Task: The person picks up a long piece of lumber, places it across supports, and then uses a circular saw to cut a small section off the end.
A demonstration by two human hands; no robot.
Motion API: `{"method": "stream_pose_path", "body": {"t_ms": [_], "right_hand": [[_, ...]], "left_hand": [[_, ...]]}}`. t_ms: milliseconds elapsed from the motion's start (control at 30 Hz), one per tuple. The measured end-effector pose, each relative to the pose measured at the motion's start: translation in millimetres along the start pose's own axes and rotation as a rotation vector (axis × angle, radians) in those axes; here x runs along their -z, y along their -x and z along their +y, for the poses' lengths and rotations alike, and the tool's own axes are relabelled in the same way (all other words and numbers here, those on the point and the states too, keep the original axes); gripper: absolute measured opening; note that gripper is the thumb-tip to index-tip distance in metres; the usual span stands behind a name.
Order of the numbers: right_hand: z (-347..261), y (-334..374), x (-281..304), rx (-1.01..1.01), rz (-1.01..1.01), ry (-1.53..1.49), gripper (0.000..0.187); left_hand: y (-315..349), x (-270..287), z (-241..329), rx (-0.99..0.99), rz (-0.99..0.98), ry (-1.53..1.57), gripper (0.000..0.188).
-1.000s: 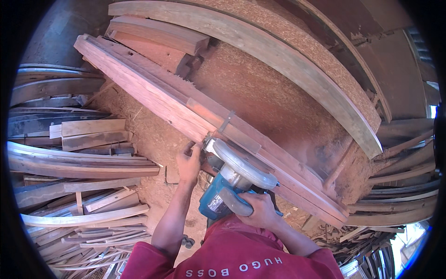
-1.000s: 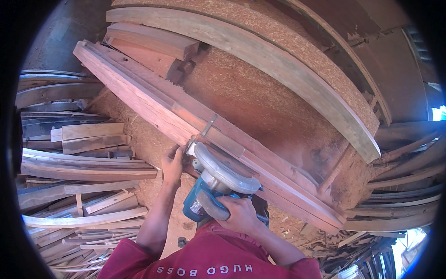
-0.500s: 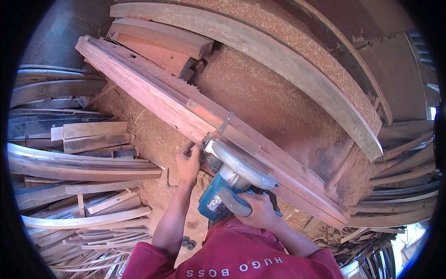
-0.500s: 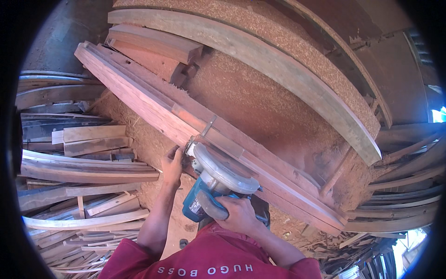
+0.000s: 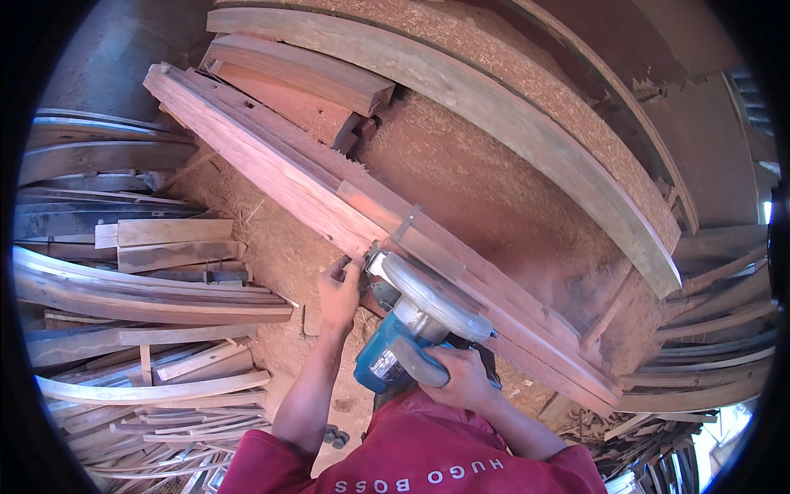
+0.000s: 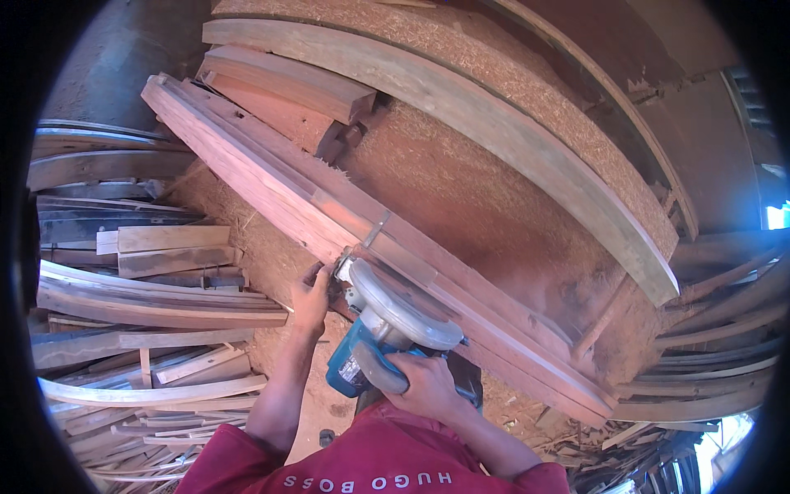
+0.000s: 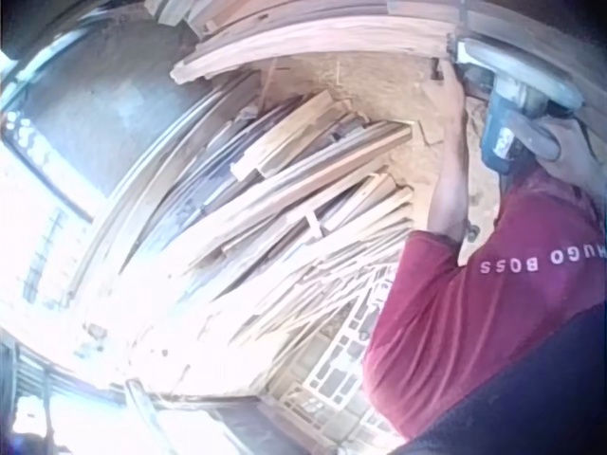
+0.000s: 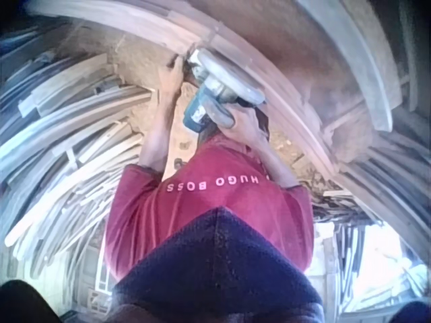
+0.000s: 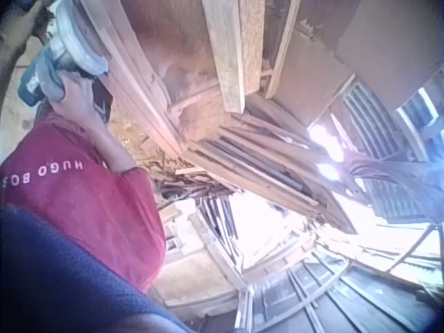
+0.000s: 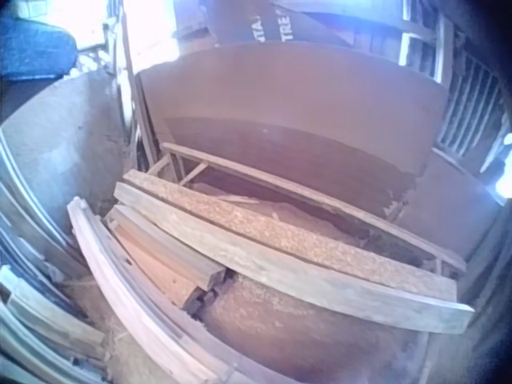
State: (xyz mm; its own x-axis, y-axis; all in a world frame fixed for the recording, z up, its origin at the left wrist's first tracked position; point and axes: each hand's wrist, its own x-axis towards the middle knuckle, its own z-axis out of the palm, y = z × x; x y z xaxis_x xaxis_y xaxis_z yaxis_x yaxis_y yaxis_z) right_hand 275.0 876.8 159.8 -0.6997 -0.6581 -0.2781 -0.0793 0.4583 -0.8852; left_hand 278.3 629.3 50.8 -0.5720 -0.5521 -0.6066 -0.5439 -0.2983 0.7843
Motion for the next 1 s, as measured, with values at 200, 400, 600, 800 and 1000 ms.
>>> {"method": "stream_pose_path", "body": {"t_ms": [200, 400, 600, 800, 1000], "right_hand": [[-4, -9, -3, 0.020, 0.021, -0.009, 0.036], [-12, -19, -4, -0.008, -0.017, -0.009, 0.043], [-14, -27, -8, -0.005, -0.022, -0.012, 0.044], [-13, -32, -14, 0.005, 0.001, -0.011, 0.043], [-18, -42, -16, 0.007, 0.017, -0.031, 0.038]], "left_hand": [[-7, 6, 5, 0.008, -0.002, -0.038, 0.049], [-16, 14, 6, 0.013, -0.003, -0.056, 0.051], [-22, 20, 11, 0.030, -0.007, -0.034, 0.053], [-29, 24, 15, 0.028, -0.003, -0.052, 0.056], [-33, 25, 24, 0.019, 0.004, -0.033, 0.059]]}}
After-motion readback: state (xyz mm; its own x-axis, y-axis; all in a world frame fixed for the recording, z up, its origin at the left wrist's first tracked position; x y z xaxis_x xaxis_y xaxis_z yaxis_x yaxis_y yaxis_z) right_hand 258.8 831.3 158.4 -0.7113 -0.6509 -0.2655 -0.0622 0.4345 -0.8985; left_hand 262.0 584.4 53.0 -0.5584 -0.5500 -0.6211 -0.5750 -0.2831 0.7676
